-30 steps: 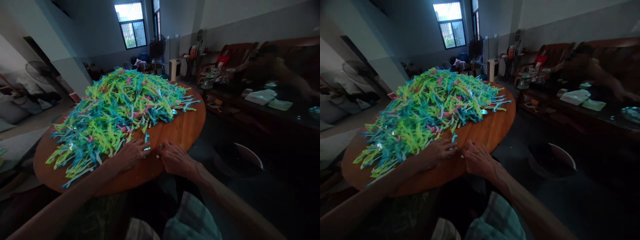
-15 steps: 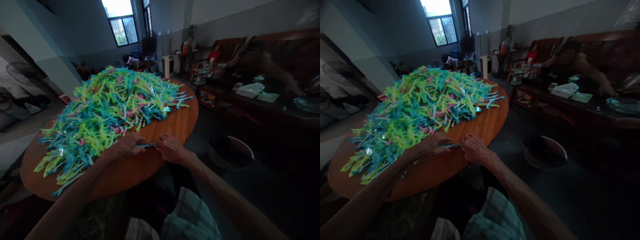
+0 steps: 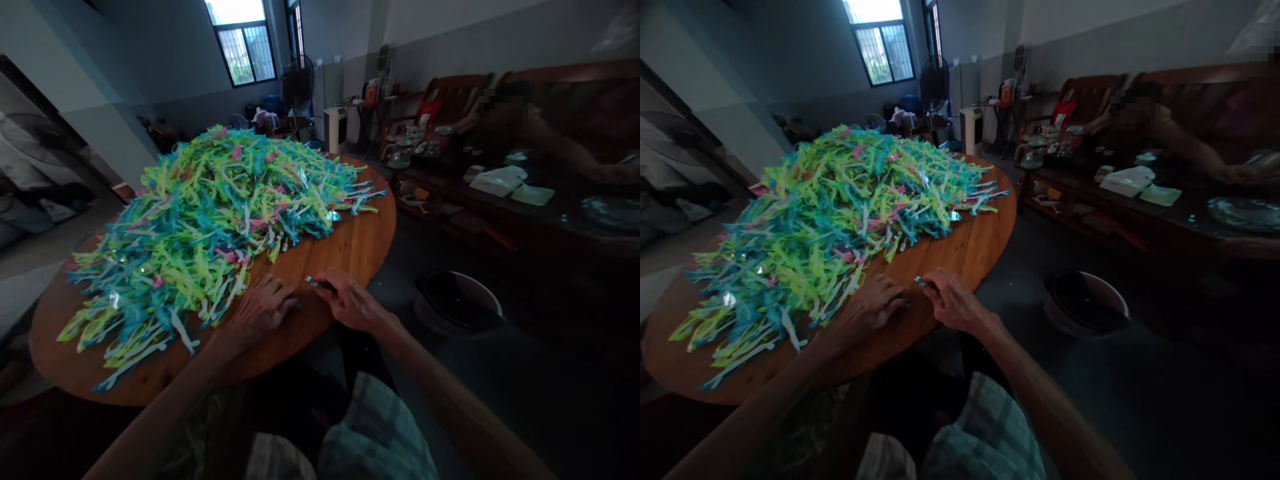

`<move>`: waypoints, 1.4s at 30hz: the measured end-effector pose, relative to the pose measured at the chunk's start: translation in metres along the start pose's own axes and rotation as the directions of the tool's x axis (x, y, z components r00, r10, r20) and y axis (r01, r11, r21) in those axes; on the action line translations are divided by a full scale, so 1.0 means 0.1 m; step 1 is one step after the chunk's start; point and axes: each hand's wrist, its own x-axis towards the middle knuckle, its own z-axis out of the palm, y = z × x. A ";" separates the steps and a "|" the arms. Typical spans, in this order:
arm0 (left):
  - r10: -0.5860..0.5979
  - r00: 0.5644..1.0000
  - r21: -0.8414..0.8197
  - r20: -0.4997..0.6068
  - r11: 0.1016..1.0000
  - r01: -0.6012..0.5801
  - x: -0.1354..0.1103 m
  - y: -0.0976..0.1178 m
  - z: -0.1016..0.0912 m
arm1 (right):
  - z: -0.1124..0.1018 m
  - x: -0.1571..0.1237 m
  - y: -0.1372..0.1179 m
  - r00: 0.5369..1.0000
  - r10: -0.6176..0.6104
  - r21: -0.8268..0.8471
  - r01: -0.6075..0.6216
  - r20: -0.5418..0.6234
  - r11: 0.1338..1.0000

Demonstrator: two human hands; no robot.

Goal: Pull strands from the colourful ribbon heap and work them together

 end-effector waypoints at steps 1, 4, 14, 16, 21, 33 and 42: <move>0.004 1.000 0.012 -0.016 1.000 -0.003 -0.04 0.03 0.00 | -0.01 0.00 -0.01 0.999 0.034 0.071 -0.035 0.009 0.997; 0.045 0.996 0.021 -0.081 0.999 -0.043 -0.11 0.08 -0.02 | -0.05 0.01 -0.03 0.976 0.179 0.228 -0.203 0.121 0.952; 0.077 0.997 0.079 0.024 0.994 -0.079 -0.16 0.18 -0.07 | -0.05 0.00 -0.01 0.899 0.251 0.397 -0.390 0.357 0.831; 0.055 0.998 0.061 -0.008 0.997 -0.055 -0.16 0.20 -0.05 | -0.03 -0.01 0.00 0.904 0.257 0.412 -0.390 0.342 0.823; 0.009 0.991 -0.027 -0.131 1.000 -0.013 -0.18 0.22 -0.01 | -0.02 -0.03 -0.04 0.915 0.262 0.463 -0.385 0.309 0.798; 0.012 0.983 -0.016 -0.181 1.000 -0.015 -0.17 0.20 0.00 | -0.04 -0.10 -0.04 0.916 0.243 0.538 -0.387 0.320 0.749; -0.021 0.987 -0.052 -0.159 0.999 0.013 -0.17 0.20 0.01 | -0.06 -0.13 -0.02 0.908 0.267 0.500 -0.403 0.323 0.767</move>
